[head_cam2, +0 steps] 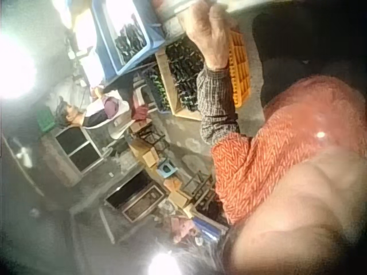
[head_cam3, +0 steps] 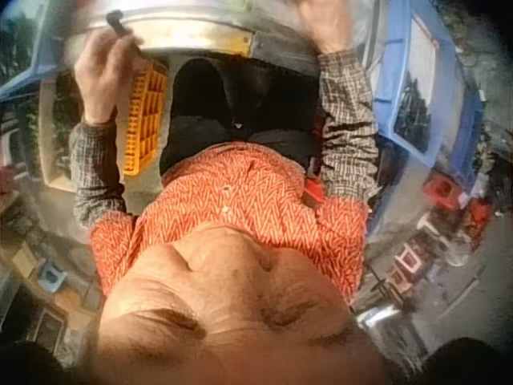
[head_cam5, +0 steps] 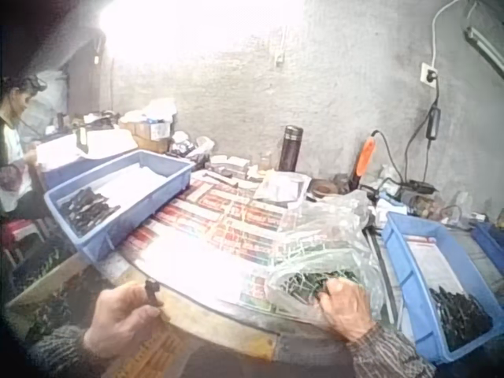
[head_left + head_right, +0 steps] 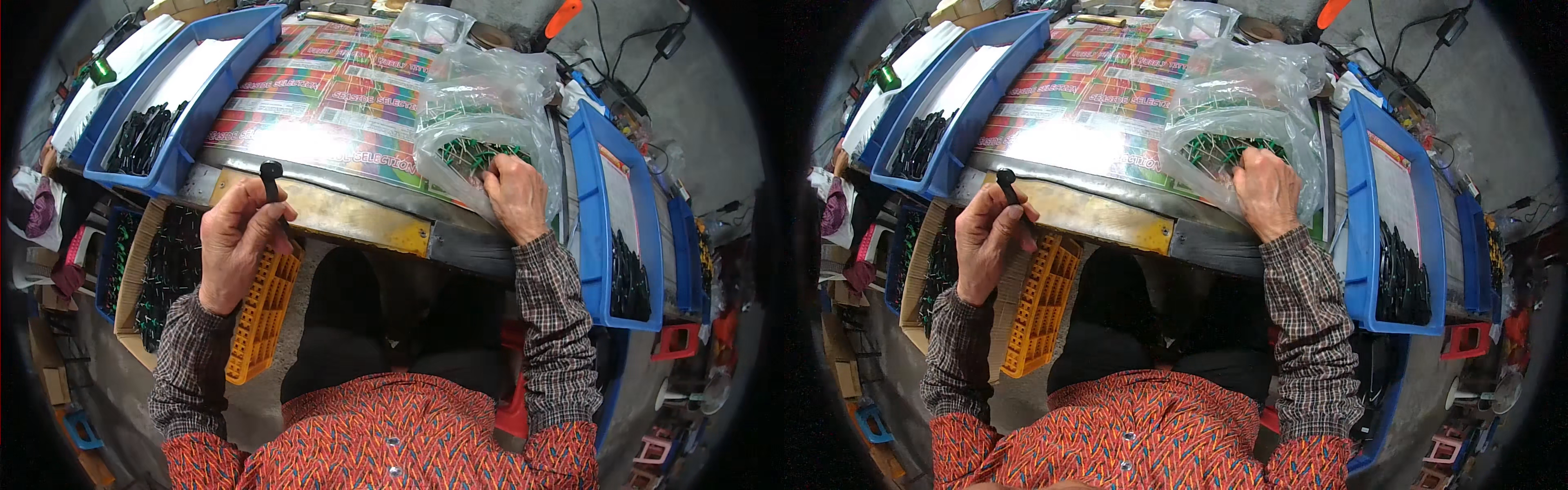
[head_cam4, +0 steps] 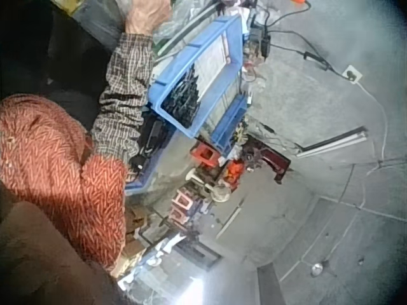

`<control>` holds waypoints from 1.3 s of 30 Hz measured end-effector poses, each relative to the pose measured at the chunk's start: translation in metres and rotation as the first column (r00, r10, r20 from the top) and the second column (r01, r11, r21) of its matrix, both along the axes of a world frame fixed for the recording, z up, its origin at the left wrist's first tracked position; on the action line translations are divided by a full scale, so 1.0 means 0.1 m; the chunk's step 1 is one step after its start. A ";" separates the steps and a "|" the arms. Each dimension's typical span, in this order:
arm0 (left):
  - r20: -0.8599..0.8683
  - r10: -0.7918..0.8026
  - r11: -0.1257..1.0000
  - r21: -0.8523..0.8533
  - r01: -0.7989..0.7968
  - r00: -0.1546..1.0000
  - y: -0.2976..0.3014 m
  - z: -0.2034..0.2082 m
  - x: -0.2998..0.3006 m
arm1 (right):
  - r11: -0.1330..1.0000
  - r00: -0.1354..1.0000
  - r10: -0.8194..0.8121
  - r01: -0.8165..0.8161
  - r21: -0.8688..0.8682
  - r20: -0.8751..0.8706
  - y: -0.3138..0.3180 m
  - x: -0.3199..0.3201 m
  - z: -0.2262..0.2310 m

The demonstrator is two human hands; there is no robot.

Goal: The person assembles components by inserting small pins into black plastic parts by hand, then places the assembled pieces into a cardboard box.

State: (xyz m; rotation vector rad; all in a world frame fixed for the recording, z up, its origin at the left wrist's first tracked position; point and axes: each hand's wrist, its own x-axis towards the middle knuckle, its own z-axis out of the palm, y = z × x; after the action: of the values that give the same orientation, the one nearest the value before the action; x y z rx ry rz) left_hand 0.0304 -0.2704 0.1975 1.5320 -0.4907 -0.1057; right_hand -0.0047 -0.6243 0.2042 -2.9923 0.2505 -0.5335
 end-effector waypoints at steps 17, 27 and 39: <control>-0.324 -0.173 0.984 -0.106 0.146 0.930 -0.48 -0.17 -0.50 | 0.934 0.949 0.267 -0.298 0.198 0.168 0.54 -0.83 0.27; -0.215 -0.139 0.983 0.092 0.162 0.967 -0.69 -0.32 -0.83 | 0.808 0.904 0.421 -0.413 0.421 0.079 0.88 -1.21 0.09; -0.339 -0.217 0.976 -0.055 0.212 0.915 -0.64 -0.54 -1.03 | 0.609 0.964 0.265 -0.183 0.772 0.020 0.95 -1.37 -0.14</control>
State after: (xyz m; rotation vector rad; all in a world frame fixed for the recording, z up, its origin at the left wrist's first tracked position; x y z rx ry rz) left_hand -0.0726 -0.3339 0.1436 1.4008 -0.3763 -0.5306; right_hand -0.1419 -0.5297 0.1905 -2.1446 0.0665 -0.1688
